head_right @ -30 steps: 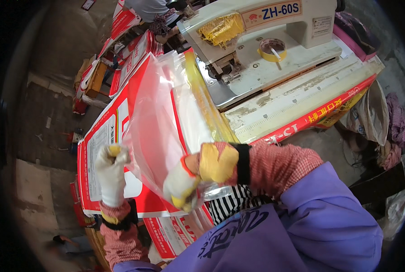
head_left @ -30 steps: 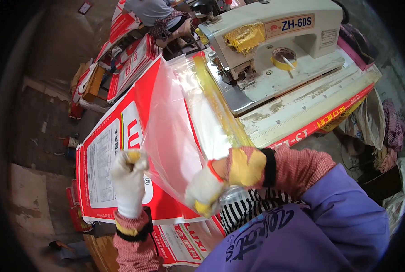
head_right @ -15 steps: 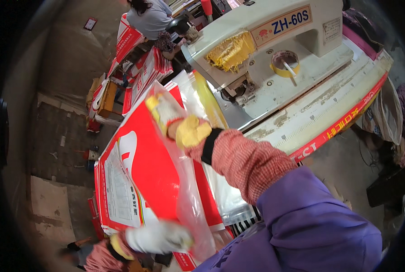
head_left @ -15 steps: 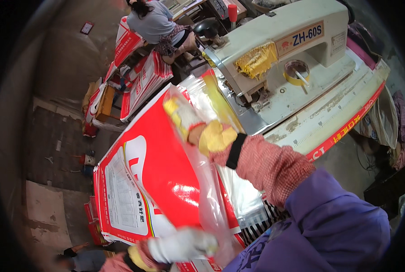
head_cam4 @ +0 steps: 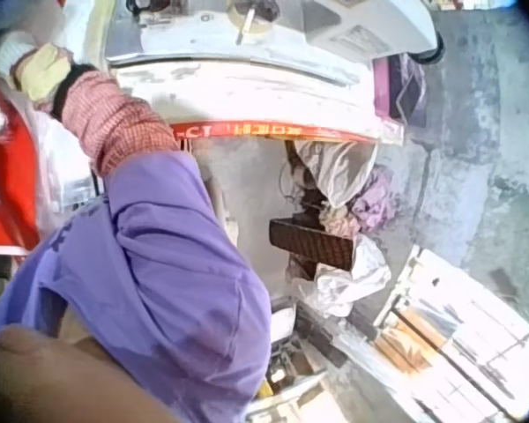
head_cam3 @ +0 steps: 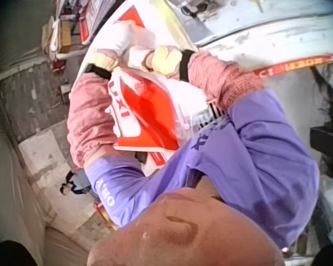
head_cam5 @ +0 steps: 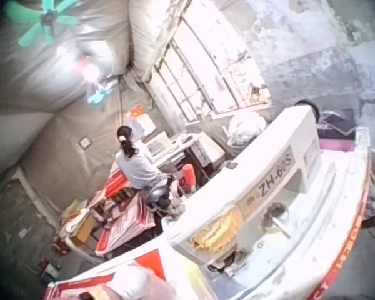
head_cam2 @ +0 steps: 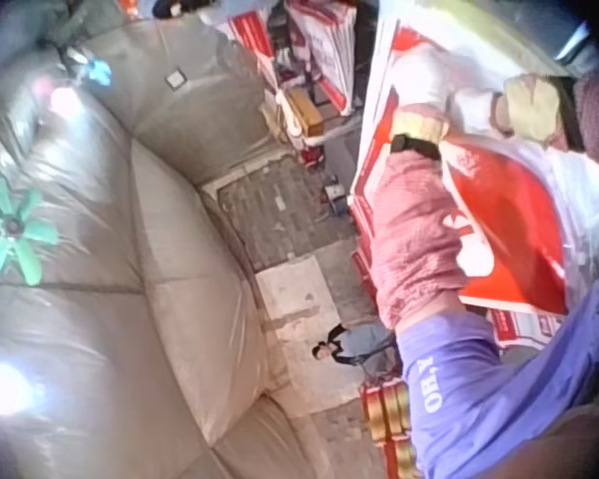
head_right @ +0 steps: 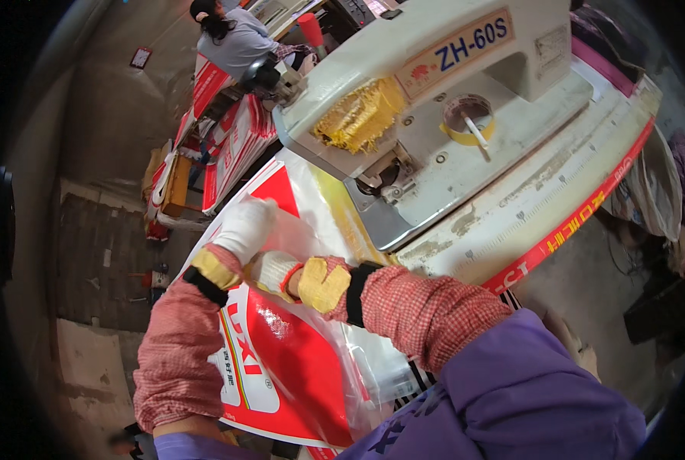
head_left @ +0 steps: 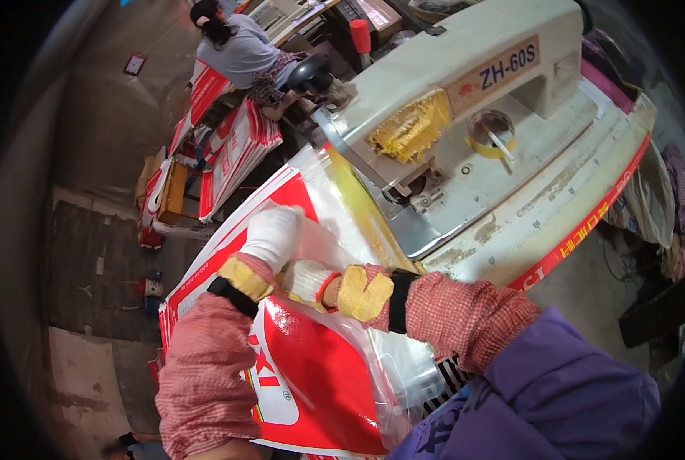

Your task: Using an industrial sewing machine to join layers of large plastic bags.

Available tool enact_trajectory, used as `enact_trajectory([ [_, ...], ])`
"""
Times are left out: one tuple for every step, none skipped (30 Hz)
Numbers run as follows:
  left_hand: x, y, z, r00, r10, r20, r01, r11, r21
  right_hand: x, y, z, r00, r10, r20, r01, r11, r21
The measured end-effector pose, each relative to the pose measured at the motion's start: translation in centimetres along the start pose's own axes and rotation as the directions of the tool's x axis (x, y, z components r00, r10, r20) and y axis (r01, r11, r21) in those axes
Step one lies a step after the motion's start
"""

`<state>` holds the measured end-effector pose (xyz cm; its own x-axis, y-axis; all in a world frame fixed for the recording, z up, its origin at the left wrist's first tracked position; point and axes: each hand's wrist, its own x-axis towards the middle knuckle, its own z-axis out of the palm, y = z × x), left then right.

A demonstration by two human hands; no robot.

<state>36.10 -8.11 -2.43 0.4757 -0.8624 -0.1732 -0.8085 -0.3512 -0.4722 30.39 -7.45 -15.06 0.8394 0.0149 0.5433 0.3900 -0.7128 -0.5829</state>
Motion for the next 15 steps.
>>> enact_trajectory([
  [1.2,-0.1,0.5,0.99,-0.131,-0.053,0.138,0.975,0.174,-0.3,0.5,1.2,0.994,0.091,0.06,-0.093,0.995,0.027],
  [2.4,-0.3,0.2,0.967,-0.137,-0.216,0.187,0.955,0.23,0.1,1.1,1.3,0.979,0.167,0.118,-0.174,0.984,0.049],
  [2.8,-1.0,0.2,0.92,-0.14,-0.365,0.25,0.929,0.272,0.3,0.5,0.3,0.982,0.144,0.125,-0.151,0.987,0.05],
  [3.5,-2.0,0.8,0.866,-0.093,-0.491,0.276,0.908,0.316,0.4,-0.2,-0.7,0.964,0.204,0.172,-0.214,0.976,0.04],
  [3.6,-2.0,1.4,0.824,-0.081,-0.562,0.346,0.856,0.384,0.3,-0.8,-1.4,0.938,0.267,0.221,-0.279,0.96,0.025],
  [4.2,-1.8,2.5,0.831,-0.228,-0.507,0.405,0.873,0.271,-0.1,-0.1,-0.3,0.946,0.24,0.217,-0.249,0.968,0.018],
  [4.7,-1.7,3.6,0.826,-0.365,-0.43,0.467,0.87,0.159,-0.4,0.3,1.4,0.947,0.239,0.215,-0.248,0.969,0.018],
  [4.9,-1.6,3.2,0.831,-0.518,-0.205,0.538,0.841,0.054,-0.8,0.6,4.0,0.958,0.229,0.169,-0.254,0.957,0.142],
  [5.2,-2.0,2.6,0.83,-0.518,-0.204,0.538,0.841,0.054,-1.5,0.4,5.8,0.965,0.231,0.123,-0.256,0.931,0.262],
  [4.7,-3.3,2.0,0.848,-0.483,-0.22,0.511,0.854,0.097,-2.7,-0.9,6.5,0.965,0.226,0.132,-0.254,0.93,0.265],
  [4.4,-4.0,0.9,0.873,-0.431,-0.227,0.467,0.873,0.139,-4.4,-2.6,6.7,0.56,0.828,-0.029,-0.812,0.542,-0.218],
  [4.2,-5.1,-0.7,0.888,-0.379,-0.26,0.433,0.879,0.199,-6.9,-4.4,6.8,0.548,0.836,-0.018,-0.818,0.532,-0.219],
  [3.8,-5.9,-3.9,0.902,-0.321,-0.29,0.396,0.882,0.256,-8.4,-6.8,6.7,0.455,0.882,-0.123,-0.853,0.393,-0.343],
  [3.0,-6.8,-7.0,0.912,-0.312,-0.267,0.391,0.861,0.327,-10.0,-9.6,6.0,0.378,0.897,-0.229,-0.859,0.248,-0.448],
  [1.7,-7.4,-9.5,0.893,-0.318,-0.32,0.425,0.831,0.359,-12.1,-12.5,5.4,0.313,0.887,-0.338,-0.841,0.094,-0.532],
])
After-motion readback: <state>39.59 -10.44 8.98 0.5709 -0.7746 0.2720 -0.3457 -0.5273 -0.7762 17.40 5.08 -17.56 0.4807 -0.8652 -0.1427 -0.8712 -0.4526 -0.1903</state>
